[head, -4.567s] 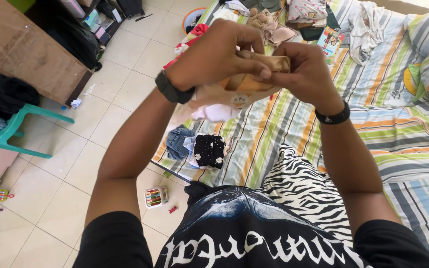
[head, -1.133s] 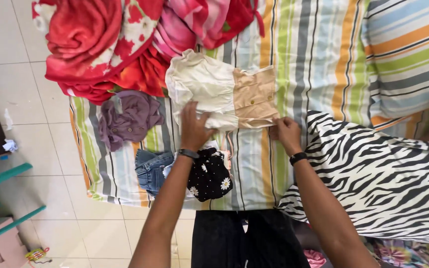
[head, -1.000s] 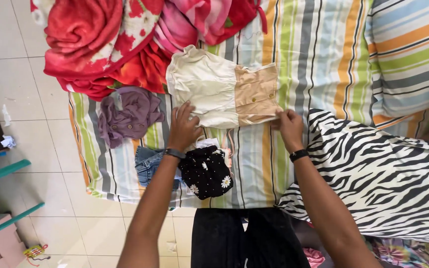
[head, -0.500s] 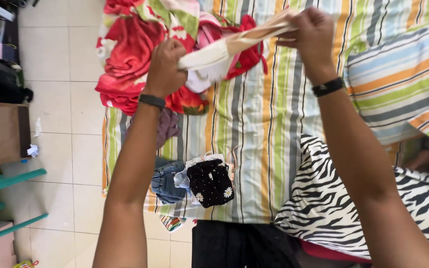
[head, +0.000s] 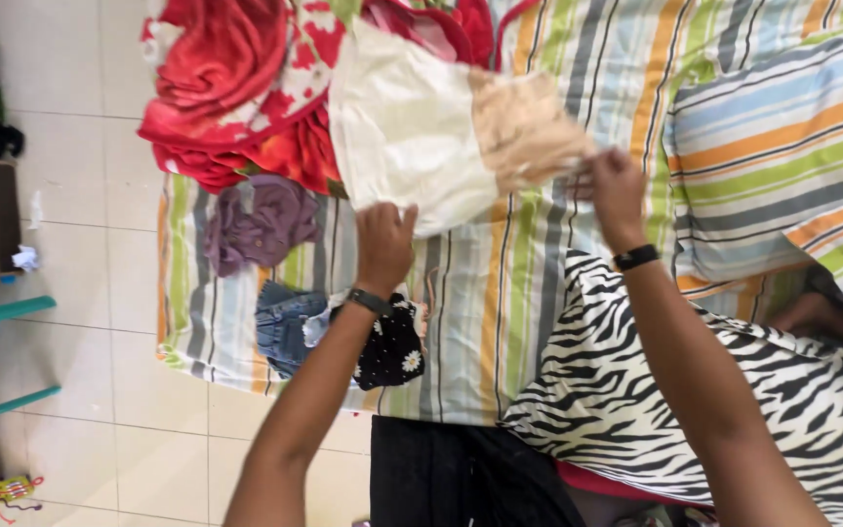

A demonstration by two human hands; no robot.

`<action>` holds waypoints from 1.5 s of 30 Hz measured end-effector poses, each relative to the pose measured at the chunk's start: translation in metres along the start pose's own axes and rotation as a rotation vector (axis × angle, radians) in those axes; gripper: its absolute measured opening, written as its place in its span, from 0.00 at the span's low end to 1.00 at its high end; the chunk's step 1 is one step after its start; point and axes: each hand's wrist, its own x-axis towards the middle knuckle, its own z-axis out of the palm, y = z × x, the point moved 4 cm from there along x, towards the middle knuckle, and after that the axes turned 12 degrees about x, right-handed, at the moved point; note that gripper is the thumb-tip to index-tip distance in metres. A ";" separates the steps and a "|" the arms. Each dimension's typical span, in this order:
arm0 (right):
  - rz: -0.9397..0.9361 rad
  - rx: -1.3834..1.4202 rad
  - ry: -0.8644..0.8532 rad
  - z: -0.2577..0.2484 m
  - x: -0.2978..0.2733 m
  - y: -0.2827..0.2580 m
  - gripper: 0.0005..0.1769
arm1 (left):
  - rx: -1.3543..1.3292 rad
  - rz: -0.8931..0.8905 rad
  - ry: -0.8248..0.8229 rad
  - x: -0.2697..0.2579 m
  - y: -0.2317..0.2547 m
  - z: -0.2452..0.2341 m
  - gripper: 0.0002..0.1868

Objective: Folding various items of children's clothing and organizing them into piles on a bed.

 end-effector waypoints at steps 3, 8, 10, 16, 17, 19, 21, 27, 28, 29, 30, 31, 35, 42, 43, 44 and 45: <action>0.485 -0.174 0.047 -0.038 -0.027 0.083 0.12 | 0.107 0.029 -0.220 -0.054 0.023 0.054 0.10; 0.771 -0.143 0.196 -0.085 -0.056 0.138 0.15 | -0.024 -0.087 -0.417 -0.106 0.027 0.078 0.03; 0.753 -0.146 0.174 -0.092 -0.056 0.138 0.16 | -0.081 -0.097 -0.428 -0.118 0.016 0.070 0.05; 0.768 -0.307 0.159 -0.088 -0.048 0.112 0.14 | -0.343 -0.195 -0.755 -0.105 0.000 0.055 0.15; 0.777 -0.364 0.151 -0.087 -0.047 0.110 0.14 | -0.448 -0.272 -0.722 -0.094 -0.001 0.048 0.25; 0.755 -0.430 0.137 -0.078 -0.045 0.104 0.14 | -0.387 -0.176 -0.634 -0.060 0.016 0.033 0.34; 0.731 -0.497 0.117 -0.070 -0.042 0.103 0.14 | -0.324 -0.083 -0.543 -0.038 0.035 0.030 0.48; 0.593 -0.635 0.094 -0.065 -0.043 0.119 0.28 | -0.138 -0.199 -0.780 -0.097 0.061 0.112 0.39; 0.574 -0.590 0.110 -0.070 -0.044 0.124 0.28 | -0.094 -0.203 -0.725 -0.113 0.059 0.127 0.31; 0.555 -0.547 0.128 -0.077 -0.045 0.127 0.28 | -0.055 -0.205 -0.670 -0.128 0.059 0.143 0.23; 0.553 -0.548 0.130 -0.074 -0.049 0.118 0.28 | -0.056 -0.205 -0.668 -0.116 0.060 0.129 0.23; 0.514 -0.571 0.135 -0.072 -0.053 0.108 0.27 | -0.174 -0.277 -0.597 -0.105 0.061 0.113 0.24; 0.487 -0.538 0.146 -0.065 -0.066 0.091 0.26 | -0.402 -0.402 -0.464 -0.070 0.045 0.069 0.40; 0.529 -0.348 0.221 -0.070 -0.068 0.103 0.25 | -0.089 -0.077 -0.723 -0.088 0.029 0.069 0.07; 0.528 -0.352 0.221 -0.071 -0.067 0.104 0.25 | -0.103 0.008 -0.701 -0.091 0.034 0.063 0.04; 0.527 -0.355 0.220 -0.072 -0.067 0.105 0.25 | -0.117 0.093 -0.678 -0.094 0.039 0.056 0.01; 0.528 -0.356 0.220 -0.073 -0.066 0.105 0.25 | -0.118 0.092 -0.679 -0.097 0.039 0.053 0.01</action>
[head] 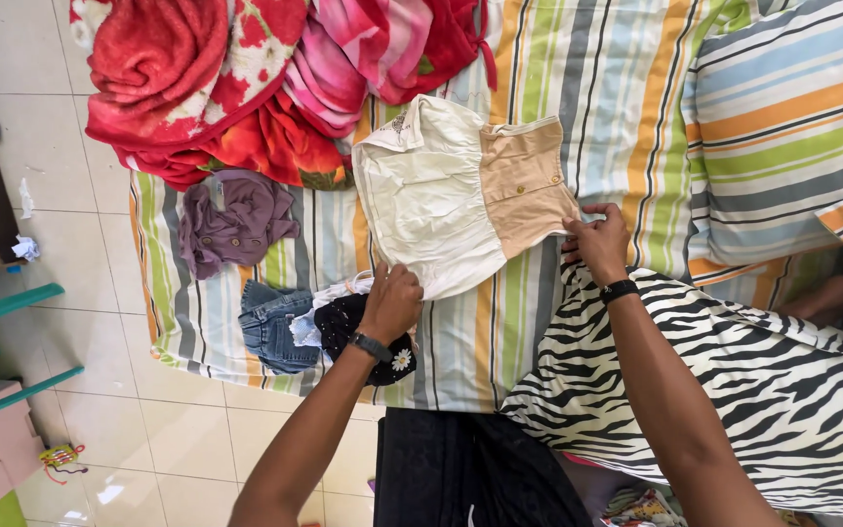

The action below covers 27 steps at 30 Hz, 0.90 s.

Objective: Folding various items of children's clothing and organizing them into piles on a bed.

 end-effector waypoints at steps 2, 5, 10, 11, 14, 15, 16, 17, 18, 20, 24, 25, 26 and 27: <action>0.017 0.021 -0.001 -0.001 0.003 0.001 0.24 | 0.029 0.064 -0.065 -0.007 0.004 0.000 0.03; 0.055 0.155 -0.025 -0.002 0.014 -0.002 0.21 | -0.094 0.038 -0.004 -0.006 -0.001 -0.024 0.05; 0.172 0.299 -0.028 0.008 0.039 -0.017 0.16 | -0.332 -0.242 0.253 0.022 -0.059 -0.023 0.13; 0.192 0.302 -0.023 0.011 0.041 -0.023 0.16 | -0.408 -0.349 0.306 0.028 -0.073 -0.015 0.14; 0.120 0.352 0.016 0.022 0.047 -0.030 0.15 | -0.406 -0.539 0.275 0.051 -0.079 -0.029 0.27; 0.118 0.350 0.014 0.025 0.047 -0.030 0.15 | -0.408 -0.541 0.277 0.056 -0.087 -0.018 0.27; -0.200 0.077 -0.026 0.028 0.045 -0.042 0.16 | -0.550 -0.667 0.116 0.060 -0.097 0.002 0.26; -0.515 -0.201 -0.067 0.034 0.040 -0.053 0.18 | -0.690 -0.787 -0.051 0.062 -0.104 0.023 0.25; -0.514 -0.203 -0.070 0.037 0.037 -0.060 0.18 | -0.692 -0.790 -0.051 0.065 -0.108 0.031 0.25; -0.765 -0.610 -0.273 0.054 0.024 -0.078 0.22 | -0.710 -0.813 0.127 0.070 -0.117 0.044 0.19; -0.733 -0.901 -0.336 0.065 0.040 -0.079 0.20 | -0.489 -0.776 0.283 0.091 -0.114 0.016 0.14; -0.704 -1.049 -0.338 0.068 0.049 -0.079 0.18 | -0.300 -0.720 0.398 0.100 -0.105 -0.015 0.22; -0.670 -1.198 -0.338 0.070 0.058 -0.078 0.16 | -0.112 -0.656 0.507 0.108 -0.094 -0.046 0.30; -0.666 -1.199 -0.337 0.073 0.061 -0.087 0.16 | -0.114 -0.654 0.504 0.117 -0.096 -0.049 0.30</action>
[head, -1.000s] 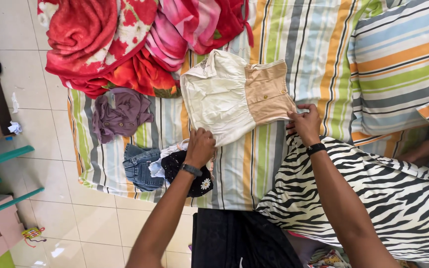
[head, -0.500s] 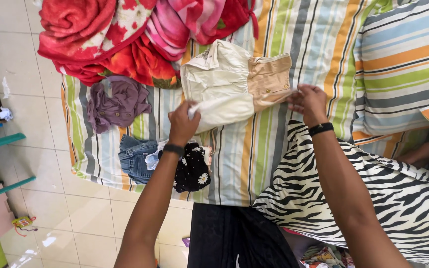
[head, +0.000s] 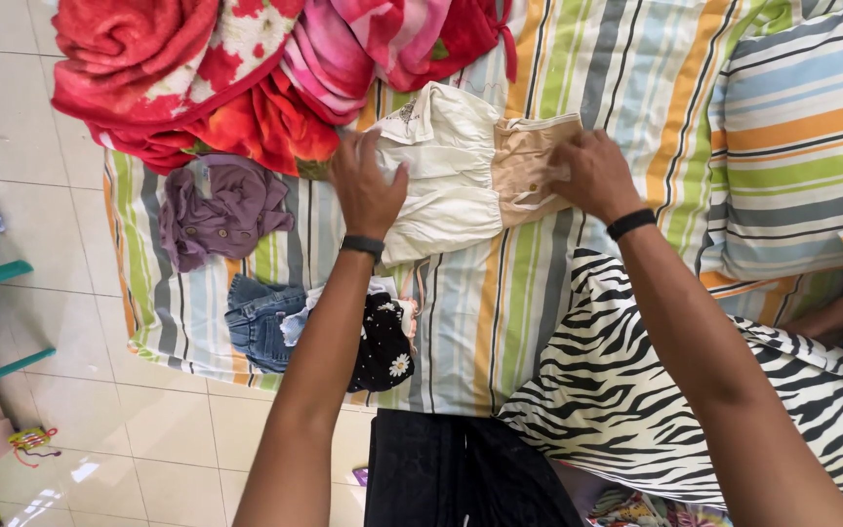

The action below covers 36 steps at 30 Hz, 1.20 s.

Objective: Folding various items of children's clothing and organizing them into piles on a bed.

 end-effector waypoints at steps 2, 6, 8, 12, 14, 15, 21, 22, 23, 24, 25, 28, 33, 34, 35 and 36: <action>-0.295 0.126 0.157 -0.023 0.010 -0.013 0.22 | -0.037 0.218 -0.030 0.014 0.019 0.008 0.34; -0.394 0.059 0.319 -0.030 0.036 -0.011 0.30 | 0.043 0.470 -0.017 0.042 0.036 0.027 0.38; -0.371 -0.055 0.231 -0.020 0.048 -0.001 0.29 | 0.116 0.486 0.027 0.052 0.041 0.032 0.36; -0.339 -0.060 0.155 -0.015 0.048 0.010 0.21 | 0.232 0.371 -0.222 0.054 0.013 0.052 0.13; -0.335 0.079 0.197 -0.018 0.038 0.007 0.14 | 0.046 0.476 -0.003 0.047 0.005 0.020 0.19; -0.341 0.081 0.199 -0.015 0.032 0.013 0.14 | 0.051 0.475 0.001 0.040 -0.003 0.006 0.19; -0.257 0.269 0.321 -0.008 -0.004 0.038 0.12 | 0.056 0.903 -0.033 -0.039 -0.041 -0.025 0.24; -0.296 0.302 0.355 -0.009 -0.010 0.034 0.13 | 0.071 0.878 -0.157 -0.050 -0.043 -0.021 0.22; -0.336 0.331 0.391 -0.012 -0.016 0.031 0.14 | 0.084 0.853 -0.277 -0.061 -0.044 -0.015 0.22; -0.334 0.327 0.395 0.001 -0.022 0.032 0.14 | 0.081 0.857 -0.275 -0.062 -0.032 -0.022 0.22; -0.125 0.555 0.609 0.007 -0.030 0.046 0.14 | 0.138 0.790 -0.316 -0.063 -0.022 -0.027 0.23; 0.488 1.273 0.854 0.069 -0.057 0.089 0.16 | 0.072 0.702 -0.262 -0.070 0.003 -0.024 0.29; 1.138 2.309 0.481 0.135 -0.079 0.036 0.50 | -0.162 0.735 -0.239 -0.087 0.046 0.002 0.40; 1.011 2.318 0.476 0.137 -0.072 0.028 0.50 | -0.078 0.750 -0.265 -0.088 0.045 0.019 0.42; 0.888 2.324 0.467 0.141 -0.067 0.019 0.51 | 0.008 0.765 -0.293 -0.089 0.042 0.035 0.44; 0.892 2.327 0.467 0.138 -0.059 0.013 0.51 | 0.010 0.766 -0.297 -0.087 0.034 0.037 0.44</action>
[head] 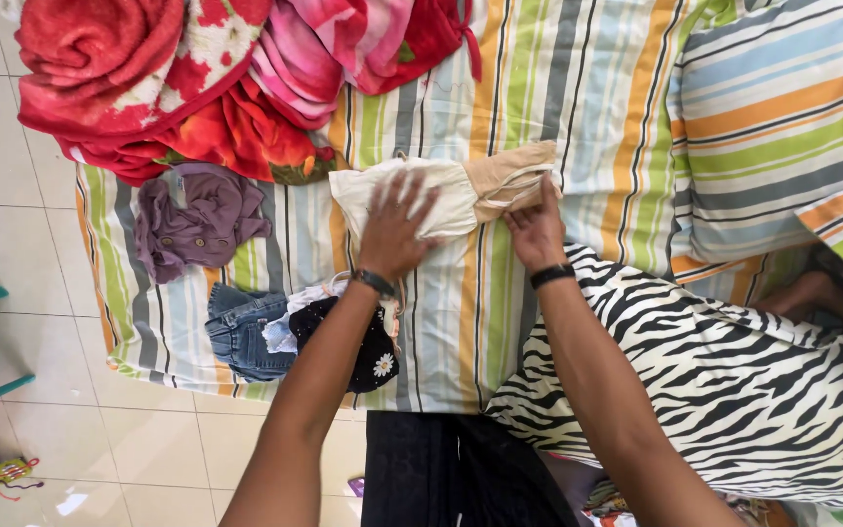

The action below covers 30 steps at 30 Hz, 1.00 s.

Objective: Folding various items of children's clothing and organizing them into piles on a bed.

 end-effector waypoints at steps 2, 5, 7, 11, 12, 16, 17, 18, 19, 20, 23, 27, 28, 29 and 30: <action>-0.149 -0.107 -0.034 0.022 0.000 0.001 0.39 | 0.082 -0.043 -0.149 -0.005 -0.020 0.011 0.47; -0.289 -0.072 -0.090 0.028 0.018 -0.004 0.27 | -0.043 -0.067 -0.277 0.009 -0.017 -0.010 0.51; -0.362 -0.035 -0.170 0.027 0.016 -0.007 0.22 | -0.086 -0.113 -0.241 0.010 -0.011 -0.011 0.47; -0.739 -0.125 -0.323 0.031 0.002 -0.004 0.14 | -0.803 -0.469 0.083 -0.003 -0.002 -0.010 0.40; -0.735 -0.128 -0.329 0.037 -0.012 0.010 0.14 | -0.802 -0.474 0.088 -0.007 0.009 -0.009 0.40; -1.001 -0.582 -0.544 0.074 -0.093 0.075 0.15 | -1.598 -0.572 0.368 -0.029 0.044 -0.014 0.44; -1.057 -0.805 -0.712 0.087 -0.117 0.097 0.16 | -1.726 -0.547 0.458 -0.034 0.052 -0.019 0.44; -1.054 -0.809 -0.715 0.092 -0.126 0.106 0.16 | -1.727 -0.550 0.462 -0.042 0.046 -0.003 0.44; -0.890 -0.989 -0.767 0.098 -0.130 0.121 0.22 | -1.754 -0.674 0.531 -0.052 0.037 0.015 0.38; -0.716 -1.162 -0.815 0.102 -0.135 0.136 0.28 | -1.776 -0.799 0.598 -0.062 0.029 0.033 0.32; -0.635 -1.268 -0.961 0.106 -0.137 0.148 0.40 | -1.282 -1.171 0.362 -0.065 -0.010 0.027 0.24; -1.088 -1.263 -0.568 0.092 -0.107 0.116 0.29 | -0.815 -1.205 0.295 -0.081 -0.046 0.059 0.25; -1.066 -1.276 -0.468 0.098 -0.104 0.109 0.30 | -0.723 -1.203 0.272 -0.078 -0.046 0.048 0.23; -1.049 -1.289 -0.366 0.104 -0.101 0.098 0.33 | -0.636 -1.194 0.250 -0.072 -0.045 0.038 0.22; -1.050 -1.293 -0.366 0.105 -0.087 0.093 0.33 | -0.640 -1.196 0.251 -0.071 -0.043 0.038 0.22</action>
